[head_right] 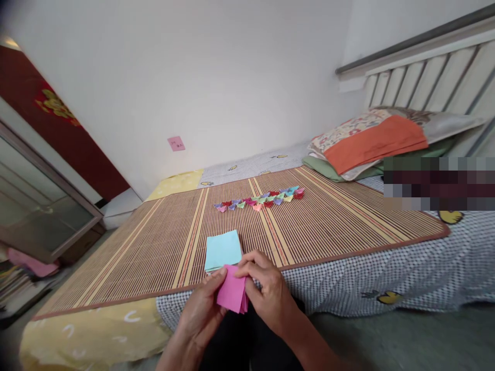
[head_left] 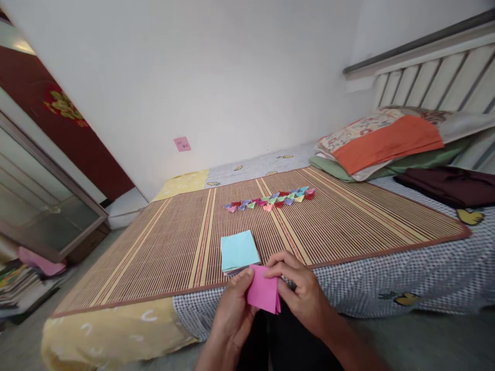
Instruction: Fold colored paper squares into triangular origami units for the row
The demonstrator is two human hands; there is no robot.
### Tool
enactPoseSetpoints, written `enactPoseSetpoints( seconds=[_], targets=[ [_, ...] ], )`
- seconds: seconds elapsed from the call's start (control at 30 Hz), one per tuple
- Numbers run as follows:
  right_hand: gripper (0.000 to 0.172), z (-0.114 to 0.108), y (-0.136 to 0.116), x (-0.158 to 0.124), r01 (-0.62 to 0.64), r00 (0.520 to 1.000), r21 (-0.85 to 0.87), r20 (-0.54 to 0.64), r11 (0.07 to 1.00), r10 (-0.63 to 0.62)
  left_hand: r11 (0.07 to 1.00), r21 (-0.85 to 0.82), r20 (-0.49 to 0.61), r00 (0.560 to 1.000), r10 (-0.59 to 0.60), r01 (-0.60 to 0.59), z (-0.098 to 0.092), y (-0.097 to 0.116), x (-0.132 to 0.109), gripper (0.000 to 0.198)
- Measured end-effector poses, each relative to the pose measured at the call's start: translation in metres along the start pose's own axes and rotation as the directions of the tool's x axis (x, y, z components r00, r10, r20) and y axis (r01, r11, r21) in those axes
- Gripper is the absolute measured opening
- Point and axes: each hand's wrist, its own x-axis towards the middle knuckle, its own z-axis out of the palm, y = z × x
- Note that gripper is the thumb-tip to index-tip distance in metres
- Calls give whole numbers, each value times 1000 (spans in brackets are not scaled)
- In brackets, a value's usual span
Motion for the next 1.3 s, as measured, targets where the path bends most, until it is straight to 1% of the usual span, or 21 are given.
enactPoseSetpoints(
  seconds=[0.07,0.13,0.17,0.2,0.27,0.37,0.43,0.53,0.6,0.63,0.7,0.77,0.83,0.9,0.93,1.0,1.07,1.13,1.23,1.3],
  targets=[
    [27,-4,-1,0,-130,992,80,1,988,130,996,19,-3,996,90,-90,-1,0,1,28],
    [22,-6,-1,1,-284,958,158,19,946,285,987,34,-5,988,155,-155,-1,-1,3,28],
    [22,-5,0,1,-356,934,197,56,914,352,983,42,-10,984,177,-177,-2,-2,3,28],
    [23,-4,1,0,-412,911,230,106,882,398,980,52,-17,981,195,-194,-2,-3,4,28],
    [26,0,4,0,-469,882,264,192,843,430,972,86,-16,975,221,-219,-3,-6,4,27],
    [31,5,9,-1,-489,872,266,172,831,458,965,156,45,977,206,-211,-5,-10,5,27],
    [32,6,9,-1,-494,869,282,158,822,468,962,179,63,978,196,-205,-7,-12,5,29],
    [20,7,3,1,-510,859,300,216,806,463,957,153,2,969,249,-246,-9,-11,8,28],
    [12,8,-1,1,-521,847,255,274,815,456,952,132,-33,958,284,-277,-10,-10,9,28],
    [12,8,-3,1,-514,847,215,284,830,450,948,130,-42,954,298,-290,-11,-9,10,28],
    [18,9,-6,0,-478,857,120,278,870,433,933,164,-57,941,334,-321,-13,-7,10,29],
    [26,8,-8,-1,-430,876,26,257,903,409,892,268,-67,916,395,-364,-15,-3,8,33],
    [32,6,-9,-2,-389,891,-36,238,921,386,802,416,-61,867,495,-429,-16,1,5,39],
    [35,2,-11,-1,-367,903,-59,218,928,371,698,533,-16,820,573,-477,-15,5,1,41],
    [35,1,-12,-1,-362,906,-62,211,930,367,670,561,12,814,581,-487,-14,7,-1,39],
    [36,-3,-15,1,-361,907,-59,209,931,365,685,562,58,849,526,-463,-12,10,-4,31],
    [37,-6,-18,4,-361,908,-33,215,932,359,738,516,65,880,471,-434,-10,12,-5,30],
    [33,-8,-22,8,-376,905,8,221,927,365,790,447,37,891,452,-419,-8,12,-5,32],
    [21,-10,-26,11,-417,890,44,223,908,398,846,340,-1,899,437,-411,-4,11,-5,35],
    [21,-10,-27,11,-411,898,51,197,910,394,881,275,13,918,397,-385,-2,11,-6,36]
  ],
)
